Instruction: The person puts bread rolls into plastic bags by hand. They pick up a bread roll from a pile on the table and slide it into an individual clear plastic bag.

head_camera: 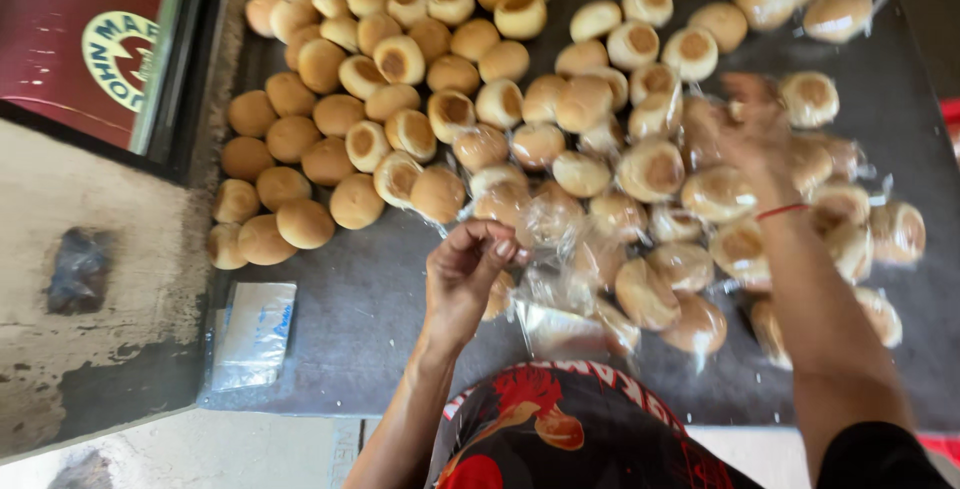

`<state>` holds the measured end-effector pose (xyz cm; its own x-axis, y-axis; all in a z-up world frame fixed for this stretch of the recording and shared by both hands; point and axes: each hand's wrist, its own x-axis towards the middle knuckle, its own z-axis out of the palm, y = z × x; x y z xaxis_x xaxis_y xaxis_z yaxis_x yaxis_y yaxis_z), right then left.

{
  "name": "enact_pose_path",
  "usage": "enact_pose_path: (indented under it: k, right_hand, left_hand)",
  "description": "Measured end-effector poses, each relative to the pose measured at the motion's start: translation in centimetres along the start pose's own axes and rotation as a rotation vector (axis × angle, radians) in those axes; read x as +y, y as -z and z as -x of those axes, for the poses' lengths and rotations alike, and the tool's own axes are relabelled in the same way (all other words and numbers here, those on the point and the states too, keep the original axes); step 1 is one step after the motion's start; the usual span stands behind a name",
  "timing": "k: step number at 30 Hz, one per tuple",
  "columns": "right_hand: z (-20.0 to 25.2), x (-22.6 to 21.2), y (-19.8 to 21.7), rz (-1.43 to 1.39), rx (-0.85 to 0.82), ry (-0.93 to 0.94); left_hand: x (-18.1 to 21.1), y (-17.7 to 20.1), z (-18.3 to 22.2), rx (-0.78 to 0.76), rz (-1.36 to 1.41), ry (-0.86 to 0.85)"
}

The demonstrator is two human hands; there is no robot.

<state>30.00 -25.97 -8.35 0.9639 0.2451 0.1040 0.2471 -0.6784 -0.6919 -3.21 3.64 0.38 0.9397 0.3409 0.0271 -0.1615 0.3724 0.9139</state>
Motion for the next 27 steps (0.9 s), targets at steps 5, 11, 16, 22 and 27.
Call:
enact_pose_path:
  k: [5,11,16,22,27]
  right_hand:
    - [-7.5,8.5,0.3,0.749,-0.129,0.094]
    - [-6.7,9.9,-1.7,0.742,-0.123,0.106]
    - [-5.6,8.5,0.4,-0.190,-0.020,-0.089]
    - [-0.2,1.2,3.0,-1.474,-0.131,-0.095]
    - [7.3,-10.9,3.0,-1.578,-0.255,0.250]
  left_hand:
    - [-1.1,1.6,1.0,0.087,-0.039,-0.026]
    - [-1.8,2.5,1.6,0.096,-0.156,-0.119]
    - [-0.7,2.0,1.5,0.119,-0.206,-0.125]
    - [0.5,0.4,-0.3,0.292,-0.625,-0.269]
    - [0.1,1.6,-2.7,-0.100,-1.660,-0.056]
